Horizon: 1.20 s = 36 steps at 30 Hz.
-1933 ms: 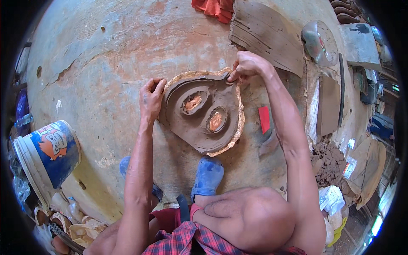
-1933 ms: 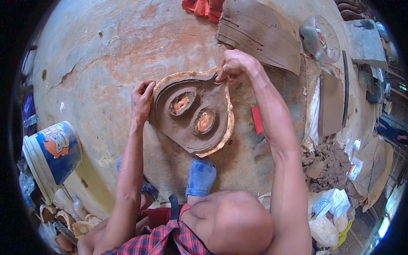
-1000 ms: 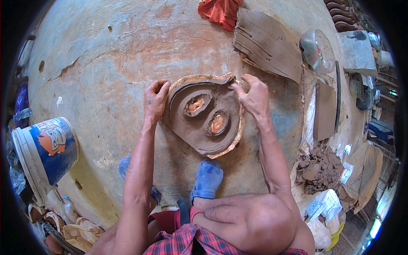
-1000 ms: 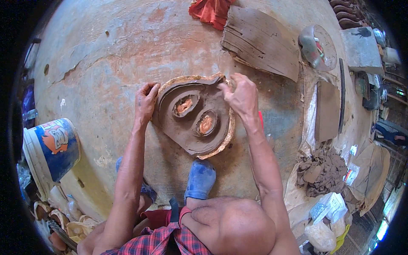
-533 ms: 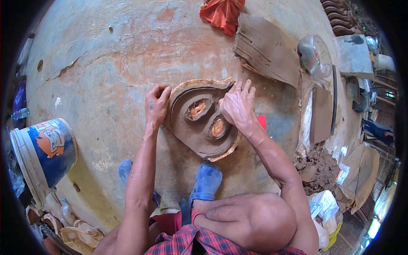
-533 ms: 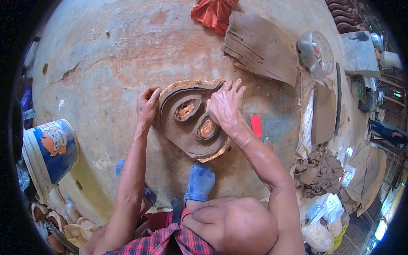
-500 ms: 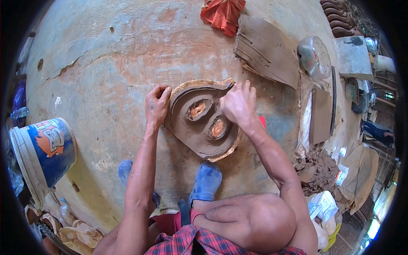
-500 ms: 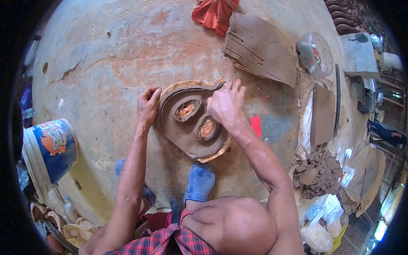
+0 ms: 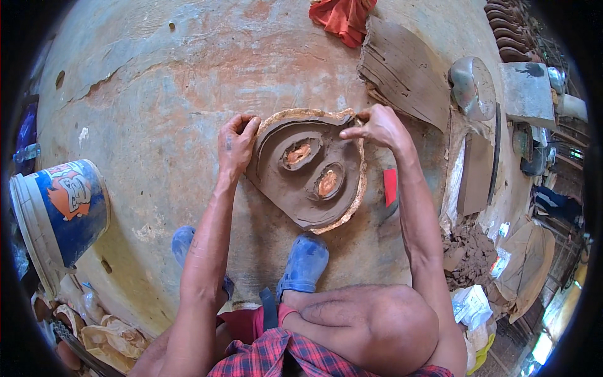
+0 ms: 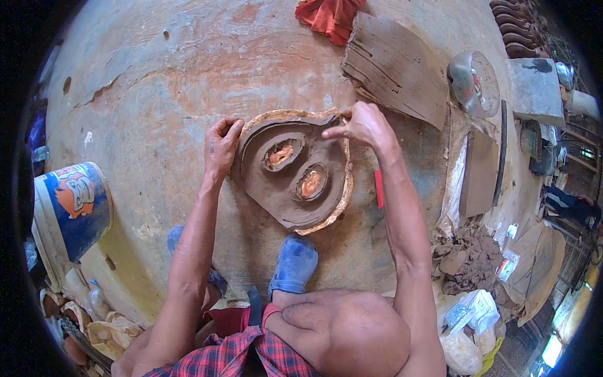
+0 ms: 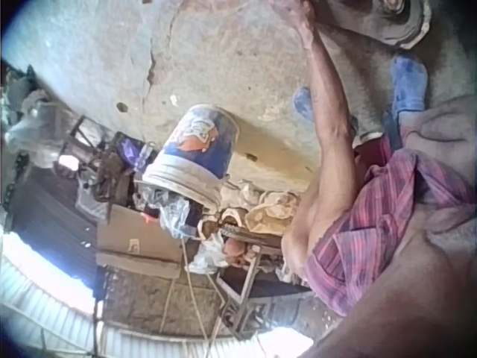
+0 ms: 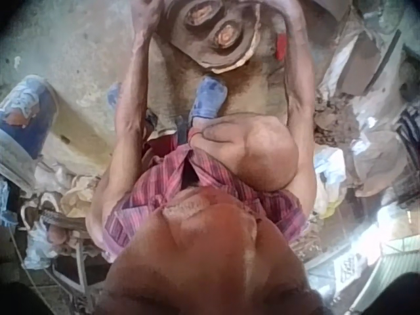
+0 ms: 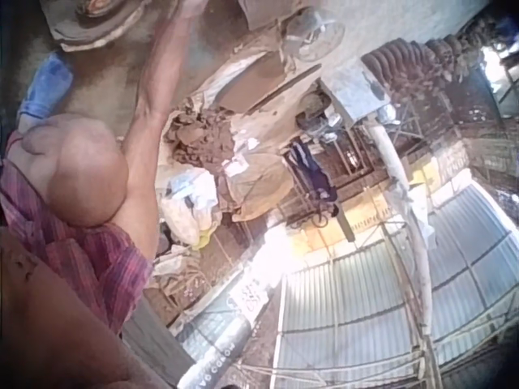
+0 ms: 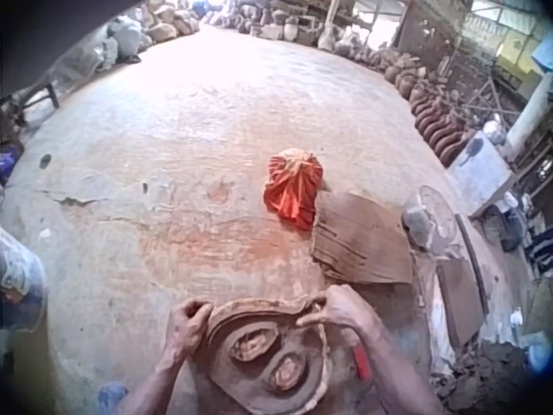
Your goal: The person presses and smooths clay into a mold by hand and with a scraper. They roll small pieces of clay, press them into the mold's features, and shape a clay slab by hand.
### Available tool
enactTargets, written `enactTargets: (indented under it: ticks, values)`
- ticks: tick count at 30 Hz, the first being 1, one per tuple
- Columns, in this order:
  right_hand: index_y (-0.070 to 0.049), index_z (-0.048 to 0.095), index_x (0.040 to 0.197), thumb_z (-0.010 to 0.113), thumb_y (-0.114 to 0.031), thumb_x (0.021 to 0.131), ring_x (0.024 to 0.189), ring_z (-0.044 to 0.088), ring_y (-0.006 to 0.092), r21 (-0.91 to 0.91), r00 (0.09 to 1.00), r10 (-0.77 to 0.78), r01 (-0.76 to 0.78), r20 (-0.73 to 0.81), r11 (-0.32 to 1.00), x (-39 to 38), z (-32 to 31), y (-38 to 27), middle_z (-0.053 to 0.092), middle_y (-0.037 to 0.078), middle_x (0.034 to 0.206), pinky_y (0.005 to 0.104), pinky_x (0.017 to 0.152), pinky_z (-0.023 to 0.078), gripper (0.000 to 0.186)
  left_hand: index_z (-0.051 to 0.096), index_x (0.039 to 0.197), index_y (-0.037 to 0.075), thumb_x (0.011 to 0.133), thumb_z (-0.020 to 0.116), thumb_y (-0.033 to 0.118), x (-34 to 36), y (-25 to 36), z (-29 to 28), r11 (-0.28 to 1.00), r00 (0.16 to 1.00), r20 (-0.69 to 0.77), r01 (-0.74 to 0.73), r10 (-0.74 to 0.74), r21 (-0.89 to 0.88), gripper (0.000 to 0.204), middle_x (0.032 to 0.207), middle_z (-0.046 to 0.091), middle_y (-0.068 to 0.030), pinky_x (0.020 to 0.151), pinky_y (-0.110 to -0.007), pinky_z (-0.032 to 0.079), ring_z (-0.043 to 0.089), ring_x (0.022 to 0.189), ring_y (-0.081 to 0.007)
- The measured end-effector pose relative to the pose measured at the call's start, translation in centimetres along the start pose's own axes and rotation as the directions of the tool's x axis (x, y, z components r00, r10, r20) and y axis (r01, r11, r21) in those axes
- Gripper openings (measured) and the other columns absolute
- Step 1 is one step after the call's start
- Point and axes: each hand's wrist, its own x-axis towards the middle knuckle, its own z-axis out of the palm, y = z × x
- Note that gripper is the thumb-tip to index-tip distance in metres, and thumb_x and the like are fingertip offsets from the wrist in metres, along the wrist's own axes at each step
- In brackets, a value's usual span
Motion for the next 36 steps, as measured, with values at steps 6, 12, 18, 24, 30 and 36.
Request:
enactTargets:
  ticks: [6, 12, 18, 24, 30, 36]
  values:
    - [0.006, 0.074, 0.083, 0.102, -0.046, 0.056, 0.067, 0.068, 0.0278, -0.097, 0.999, 0.004, 0.000, 0.041, 0.995, 2.4, -1.0, -0.6, 0.068, 0.016, 0.069, 0.0445, 0.068, 0.052, 0.065, 0.076, 0.108, -0.002, 0.102, 0.072, 0.019, 0.2, 0.0, -0.3, 1.000, 0.999, 0.034, 0.002, -0.002, 0.003, 0.022, 0.092, 0.075, -0.0032, 0.074, -0.027, 0.052, 0.064, 0.082, -0.0079]
    - [0.003, 0.077, 0.083, 0.101, -0.050, 0.057, 0.076, 0.072, 0.0334, -0.194, 0.987, -0.147, 0.158, 0.069, 0.968, 3.2, -1.2, 0.1, 0.072, 0.021, 0.076, 0.0469, 0.071, 0.054, 0.064, 0.076, 0.108, -0.002, 0.102, 0.072, 0.019, 0.3, 0.2, 0.1, 0.999, 0.999, 0.036, 0.020, -0.021, 0.028, 0.022, 0.091, 0.075, -0.0023, 0.074, -0.027, 0.052, 0.064, 0.081, -0.0082]
    - [0.001, 0.079, 0.087, 0.101, -0.050, 0.061, 0.072, 0.068, 0.0251, -0.120, 0.983, -0.073, 0.093, 0.168, 0.988, 3.9, -2.2, 0.3, 0.069, 0.013, 0.072, 0.0442, 0.069, 0.053, 0.061, 0.077, 0.108, -0.002, 0.102, 0.072, 0.018, 0.3, 0.4, 0.1, 1.000, 0.999, 0.035, -0.005, 0.006, -0.010, 0.022, 0.090, 0.073, -0.0010, 0.073, -0.025, 0.051, 0.062, 0.081, -0.0074]
    - [-0.001, 0.076, 0.082, 0.100, -0.047, 0.065, 0.065, 0.065, 0.0197, -0.129, 0.973, -0.168, 0.189, 0.158, 0.973, 4.7, -1.7, 1.7, 0.069, 0.009, 0.069, 0.0392, 0.060, 0.049, 0.055, 0.077, 0.108, -0.002, 0.103, 0.071, 0.017, 0.6, -0.2, 0.3, 0.999, 0.999, 0.048, -0.021, 0.019, 0.037, 0.021, 0.090, 0.074, -0.0010, 0.075, -0.026, 0.051, 0.063, 0.081, -0.0072]
    - [-0.002, 0.078, 0.079, 0.095, -0.040, 0.074, 0.063, 0.065, 0.0137, -0.050, 0.972, -0.110, 0.123, 0.206, 0.991, 4.3, -2.4, 1.1, 0.070, 0.006, 0.066, 0.0341, 0.059, 0.049, 0.042, 0.077, 0.107, -0.002, 0.102, 0.072, 0.017, 0.5, -0.4, -0.2, 1.000, 0.999, 0.036, -0.005, 0.006, -0.025, 0.020, 0.091, 0.074, -0.0015, 0.075, -0.026, 0.051, 0.063, 0.082, -0.0070]
    - [0.003, 0.081, 0.104, 0.082, -0.019, 0.092, 0.069, 0.071, 0.0135, 0.152, 0.958, -0.140, 0.104, 0.250, 0.983, 4.4, -3.8, 3.4, 0.075, 0.007, 0.076, 0.0294, 0.064, 0.059, 0.024, 0.077, 0.109, -0.001, 0.102, 0.072, 0.017, 0.6, 0.0, 0.5, 1.000, 0.997, 0.066, -0.027, 0.028, -0.013, 0.020, 0.095, 0.076, -0.0025, 0.077, -0.025, 0.052, 0.065, 0.084, -0.0075]
